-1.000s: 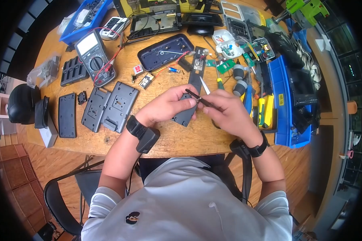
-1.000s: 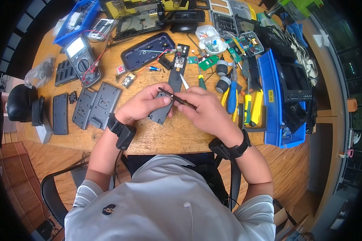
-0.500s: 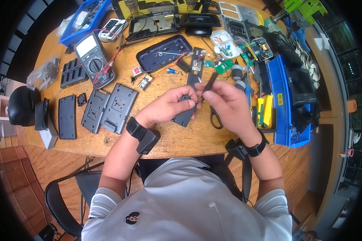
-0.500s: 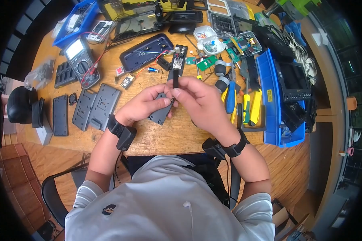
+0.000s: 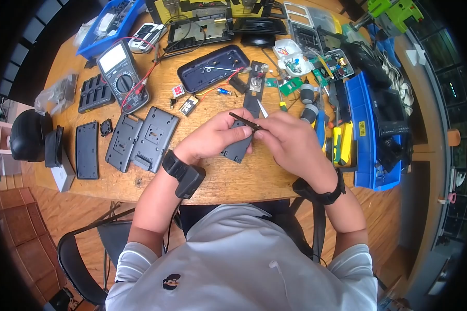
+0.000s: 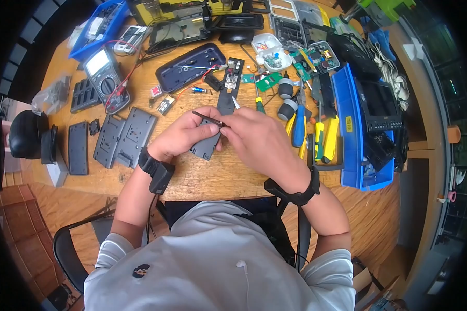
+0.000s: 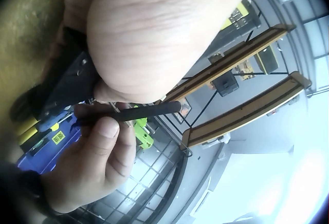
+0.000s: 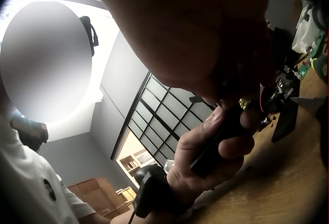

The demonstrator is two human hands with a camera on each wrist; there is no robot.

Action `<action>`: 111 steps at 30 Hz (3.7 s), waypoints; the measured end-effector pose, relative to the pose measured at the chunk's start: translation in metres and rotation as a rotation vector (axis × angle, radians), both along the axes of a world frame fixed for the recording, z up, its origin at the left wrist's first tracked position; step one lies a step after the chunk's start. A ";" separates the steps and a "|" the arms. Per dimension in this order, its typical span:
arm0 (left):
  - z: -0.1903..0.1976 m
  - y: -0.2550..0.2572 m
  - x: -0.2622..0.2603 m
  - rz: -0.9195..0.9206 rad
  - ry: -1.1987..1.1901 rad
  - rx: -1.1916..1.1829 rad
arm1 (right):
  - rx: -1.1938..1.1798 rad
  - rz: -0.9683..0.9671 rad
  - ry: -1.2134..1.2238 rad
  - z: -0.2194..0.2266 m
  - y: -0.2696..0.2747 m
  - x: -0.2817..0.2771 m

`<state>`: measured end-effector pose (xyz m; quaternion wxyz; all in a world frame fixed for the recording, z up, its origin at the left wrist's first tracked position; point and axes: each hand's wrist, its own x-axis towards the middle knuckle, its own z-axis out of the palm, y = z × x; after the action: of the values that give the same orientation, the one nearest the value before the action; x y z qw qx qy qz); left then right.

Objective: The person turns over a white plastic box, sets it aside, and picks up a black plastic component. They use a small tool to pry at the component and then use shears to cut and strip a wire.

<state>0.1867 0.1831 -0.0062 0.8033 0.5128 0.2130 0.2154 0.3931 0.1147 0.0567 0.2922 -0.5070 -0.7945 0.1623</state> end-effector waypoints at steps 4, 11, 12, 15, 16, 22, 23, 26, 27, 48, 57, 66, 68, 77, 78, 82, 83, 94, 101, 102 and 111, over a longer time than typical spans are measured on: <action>-0.001 -0.002 0.000 -0.016 0.003 -0.020 | 0.024 0.011 -0.059 0.006 -0.002 0.002; -0.003 -0.003 0.001 -0.014 -0.018 -0.032 | 0.041 -0.003 -0.160 0.007 -0.008 -0.002; -0.003 -0.003 0.001 -0.013 -0.018 -0.032 | 0.044 -0.001 -0.164 0.006 -0.008 -0.002; -0.002 -0.003 0.000 -0.009 -0.029 -0.064 | 0.012 -0.020 -0.112 0.006 -0.007 -0.004; 0.001 -0.004 0.000 -0.019 -0.051 -0.068 | 0.011 -0.019 -0.112 0.007 -0.008 -0.004; 0.002 -0.004 -0.001 -0.036 -0.087 -0.069 | 0.009 -0.009 -0.073 0.007 -0.007 -0.005; 0.002 -0.004 -0.001 -0.038 -0.102 -0.067 | 0.013 0.000 -0.082 0.008 -0.007 -0.004; 0.002 -0.004 -0.001 -0.040 -0.078 -0.056 | 0.005 0.007 -0.123 0.011 -0.008 -0.002; 0.001 -0.004 -0.001 -0.040 -0.078 -0.057 | -0.006 0.005 -0.156 0.013 -0.008 -0.002; 0.000 -0.001 0.004 0.115 0.021 0.000 | 0.089 -0.089 -0.128 -0.012 -0.007 0.008; -0.003 -0.002 0.006 0.104 0.041 0.010 | 0.164 -0.063 -0.095 -0.015 -0.004 0.007; -0.006 -0.001 0.007 0.099 0.036 0.041 | 0.150 -0.051 -0.070 -0.022 -0.003 0.008; -0.009 -0.001 0.007 0.099 0.022 0.035 | 0.153 -0.048 -0.077 -0.022 -0.003 0.009; -0.008 -0.002 0.007 0.105 0.012 0.004 | 0.173 -0.048 -0.130 -0.017 -0.002 0.009; -0.008 -0.002 0.007 0.104 0.012 0.004 | 0.181 -0.047 -0.129 -0.016 -0.001 0.009; -0.008 -0.001 0.007 0.108 0.015 0.011 | 0.187 -0.047 -0.127 -0.015 -0.001 0.009; -0.008 -0.001 0.007 0.103 0.012 0.012 | 0.185 -0.048 -0.124 -0.015 -0.001 0.009; -0.007 -0.002 0.007 0.112 0.028 -0.006 | 0.193 -0.045 -0.132 -0.014 -0.001 0.009; -0.004 -0.003 0.007 0.131 0.052 -0.030 | 0.227 -0.047 -0.145 -0.013 -0.003 0.008; -0.005 -0.003 0.008 0.131 0.053 -0.030 | 0.231 -0.050 -0.156 -0.013 -0.003 0.008; -0.006 -0.002 0.007 0.145 0.019 -0.065 | 0.255 -0.074 -0.131 -0.013 -0.003 0.006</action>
<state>0.1940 0.1814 -0.0119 0.7999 0.4715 0.2640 0.2612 0.3987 0.1114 0.0433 0.3076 -0.5044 -0.8067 0.0158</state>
